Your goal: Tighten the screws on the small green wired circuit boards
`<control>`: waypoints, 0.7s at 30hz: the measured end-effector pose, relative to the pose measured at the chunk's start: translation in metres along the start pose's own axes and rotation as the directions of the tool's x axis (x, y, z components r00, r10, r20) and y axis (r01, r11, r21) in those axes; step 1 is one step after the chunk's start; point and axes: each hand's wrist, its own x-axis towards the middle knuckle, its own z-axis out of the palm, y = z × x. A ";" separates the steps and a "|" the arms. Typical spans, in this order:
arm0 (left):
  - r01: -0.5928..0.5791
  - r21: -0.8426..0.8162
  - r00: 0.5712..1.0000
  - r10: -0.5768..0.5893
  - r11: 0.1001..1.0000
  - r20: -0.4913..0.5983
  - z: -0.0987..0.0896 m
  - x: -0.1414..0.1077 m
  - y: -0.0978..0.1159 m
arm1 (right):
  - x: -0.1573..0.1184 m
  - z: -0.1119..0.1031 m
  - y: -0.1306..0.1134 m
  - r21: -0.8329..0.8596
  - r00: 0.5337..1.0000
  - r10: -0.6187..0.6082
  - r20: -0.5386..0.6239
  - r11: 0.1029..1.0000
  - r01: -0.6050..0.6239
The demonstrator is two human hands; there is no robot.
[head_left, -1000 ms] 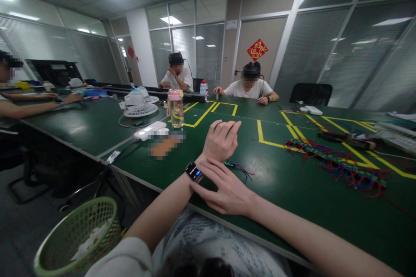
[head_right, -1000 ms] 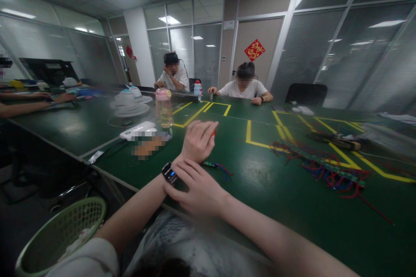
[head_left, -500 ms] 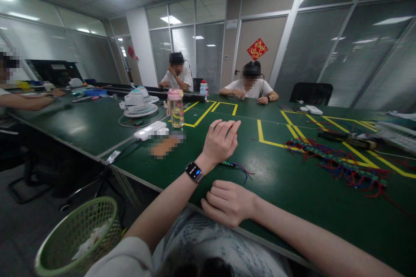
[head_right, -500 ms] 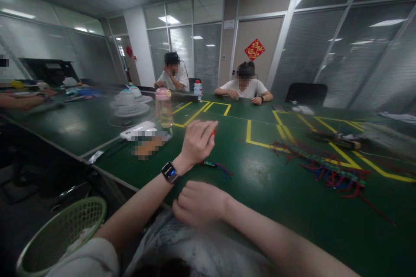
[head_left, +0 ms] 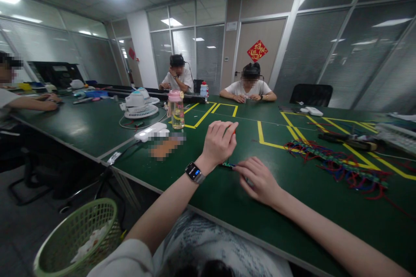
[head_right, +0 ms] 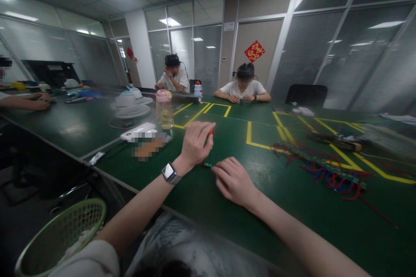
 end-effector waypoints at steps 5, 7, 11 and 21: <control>0.079 -0.115 0.996 -0.082 0.990 -0.024 -0.001 0.000 0.000 | 0.004 0.013 0.013 0.177 0.900 0.424 0.100 0.883 -0.435; 0.127 -0.228 0.990 -0.139 0.965 -0.037 -0.001 0.001 0.000 | 0.004 0.019 0.013 0.243 0.868 0.454 0.202 0.835 -0.493; 0.262 -0.527 0.957 -0.290 0.808 0.031 0.001 0.003 -0.004 | 0.001 0.026 0.016 0.357 0.837 0.478 0.266 0.758 -0.546; 0.479 -0.757 0.860 -0.413 0.446 0.301 0.007 0.011 -0.014 | -0.001 0.036 0.026 0.425 0.817 0.513 0.263 0.699 -0.575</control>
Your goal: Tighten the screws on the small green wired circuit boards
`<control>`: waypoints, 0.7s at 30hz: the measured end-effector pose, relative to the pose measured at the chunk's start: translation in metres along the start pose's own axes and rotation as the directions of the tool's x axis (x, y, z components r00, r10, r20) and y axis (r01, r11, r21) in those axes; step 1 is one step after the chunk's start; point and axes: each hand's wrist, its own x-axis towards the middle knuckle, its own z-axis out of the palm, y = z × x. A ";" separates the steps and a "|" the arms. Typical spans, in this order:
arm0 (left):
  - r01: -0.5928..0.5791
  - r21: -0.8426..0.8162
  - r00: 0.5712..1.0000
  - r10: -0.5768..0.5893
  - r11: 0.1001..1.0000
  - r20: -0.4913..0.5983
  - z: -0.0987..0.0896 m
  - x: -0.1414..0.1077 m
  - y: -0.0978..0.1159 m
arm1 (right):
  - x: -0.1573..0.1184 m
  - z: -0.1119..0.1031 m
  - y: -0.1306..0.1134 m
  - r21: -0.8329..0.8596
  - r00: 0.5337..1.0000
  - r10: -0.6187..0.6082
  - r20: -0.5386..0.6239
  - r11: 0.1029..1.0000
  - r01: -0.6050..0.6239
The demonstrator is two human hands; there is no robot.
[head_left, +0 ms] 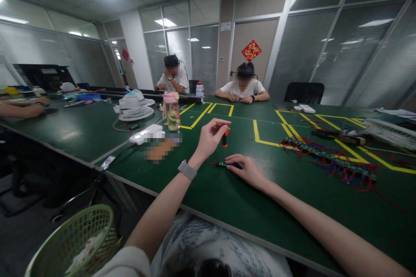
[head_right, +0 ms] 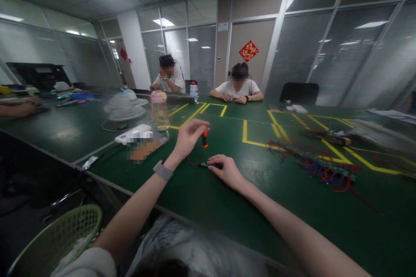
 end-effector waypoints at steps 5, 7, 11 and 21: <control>-0.067 0.177 0.997 0.060 0.982 0.046 0.001 0.008 0.006 | -0.001 0.000 -0.003 -0.002 1.000 -0.003 -0.016 1.000 0.002; -0.052 0.186 0.983 0.018 0.981 0.183 -0.002 0.016 0.012 | -0.001 0.000 -0.004 -0.006 1.000 0.001 -0.015 1.000 -0.002; 0.000 0.072 0.874 -0.034 0.997 0.484 -0.012 0.026 0.024 | -0.001 0.000 -0.006 -0.019 1.000 0.015 -0.014 1.000 -0.016; 0.278 -0.334 0.937 -0.177 0.901 0.302 -0.003 0.007 0.009 | -0.002 0.000 -0.003 0.008 1.000 0.009 -0.008 1.000 -0.009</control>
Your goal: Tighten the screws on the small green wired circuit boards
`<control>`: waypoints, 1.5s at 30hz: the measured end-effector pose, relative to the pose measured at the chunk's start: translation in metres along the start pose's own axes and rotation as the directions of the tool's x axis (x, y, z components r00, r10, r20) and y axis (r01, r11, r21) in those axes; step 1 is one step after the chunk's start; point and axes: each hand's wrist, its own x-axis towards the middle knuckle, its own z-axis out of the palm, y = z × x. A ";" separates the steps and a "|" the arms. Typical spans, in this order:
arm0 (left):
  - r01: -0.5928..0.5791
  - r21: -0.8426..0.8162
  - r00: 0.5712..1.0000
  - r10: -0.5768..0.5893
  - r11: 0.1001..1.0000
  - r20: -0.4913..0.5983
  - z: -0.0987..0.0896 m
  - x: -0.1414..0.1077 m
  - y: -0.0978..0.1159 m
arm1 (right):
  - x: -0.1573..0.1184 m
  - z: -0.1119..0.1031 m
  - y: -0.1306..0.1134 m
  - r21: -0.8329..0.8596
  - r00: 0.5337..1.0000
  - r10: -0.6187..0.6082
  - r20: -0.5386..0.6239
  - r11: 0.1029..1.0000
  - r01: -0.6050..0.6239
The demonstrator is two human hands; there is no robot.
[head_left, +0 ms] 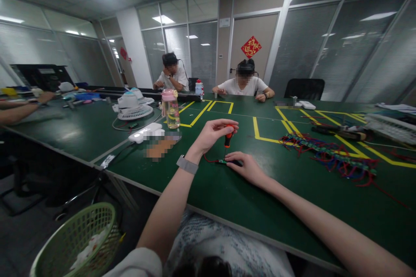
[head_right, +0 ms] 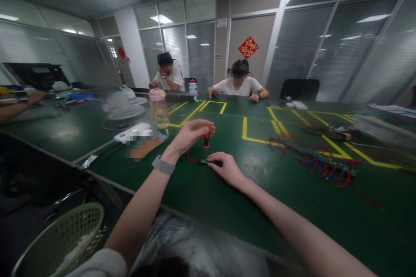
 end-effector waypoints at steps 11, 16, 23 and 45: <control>0.046 -0.153 0.999 -0.043 0.987 0.023 0.002 0.000 -0.002 | 0.000 0.001 0.004 0.003 1.000 0.017 0.002 1.000 -0.017; -0.038 0.047 0.992 0.043 0.998 -0.115 0.000 0.002 -0.009 | 0.000 0.000 0.003 0.001 1.000 0.015 0.013 1.000 -0.015; -0.069 0.199 0.976 0.107 0.977 -0.187 -0.002 0.003 -0.009 | 0.000 -0.001 0.000 -0.016 1.000 0.010 0.015 1.000 -0.009; -0.069 0.107 0.988 0.082 0.992 -0.131 -0.002 0.000 -0.006 | -0.001 -0.001 0.003 -0.083 0.999 -0.035 0.005 0.996 0.035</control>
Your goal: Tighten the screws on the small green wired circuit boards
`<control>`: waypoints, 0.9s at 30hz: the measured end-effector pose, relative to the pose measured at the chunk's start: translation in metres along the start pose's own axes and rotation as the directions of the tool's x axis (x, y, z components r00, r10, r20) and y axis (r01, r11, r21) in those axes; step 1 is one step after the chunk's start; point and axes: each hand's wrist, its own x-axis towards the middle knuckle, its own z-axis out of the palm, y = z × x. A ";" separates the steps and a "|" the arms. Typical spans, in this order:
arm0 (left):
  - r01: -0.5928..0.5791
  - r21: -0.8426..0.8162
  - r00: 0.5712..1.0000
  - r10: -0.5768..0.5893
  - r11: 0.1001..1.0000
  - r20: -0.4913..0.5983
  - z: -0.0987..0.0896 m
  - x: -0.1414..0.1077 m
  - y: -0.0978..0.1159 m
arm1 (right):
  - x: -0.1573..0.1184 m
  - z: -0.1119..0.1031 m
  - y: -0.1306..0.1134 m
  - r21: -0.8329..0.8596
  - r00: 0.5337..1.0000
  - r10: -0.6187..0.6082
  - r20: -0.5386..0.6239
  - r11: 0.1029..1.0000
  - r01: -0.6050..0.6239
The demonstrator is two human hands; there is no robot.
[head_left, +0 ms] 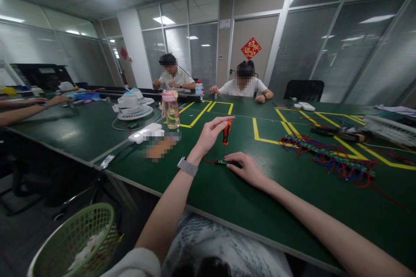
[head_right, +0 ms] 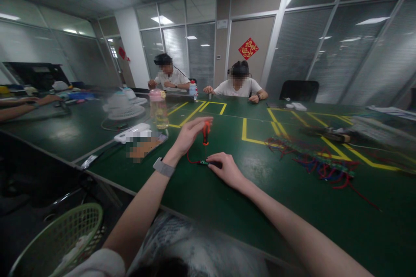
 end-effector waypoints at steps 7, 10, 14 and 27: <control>0.040 -0.038 0.999 -0.041 0.998 -0.015 0.001 -0.001 -0.001 | 0.000 -0.002 -0.004 0.004 1.000 0.009 0.012 1.000 -0.009; -0.009 0.086 0.998 0.014 0.996 -0.062 0.000 -0.001 -0.001 | 0.000 -0.002 -0.004 0.010 1.000 0.015 0.015 1.000 -0.015; -0.005 0.010 0.999 0.005 1.000 -0.050 0.000 0.000 -0.001 | 0.000 -0.002 -0.003 0.011 1.000 0.009 0.009 1.000 -0.009; -0.051 0.174 0.983 0.080 0.983 -0.166 0.000 0.000 -0.001 | 0.000 -0.002 -0.004 0.012 1.000 0.005 0.008 1.000 -0.005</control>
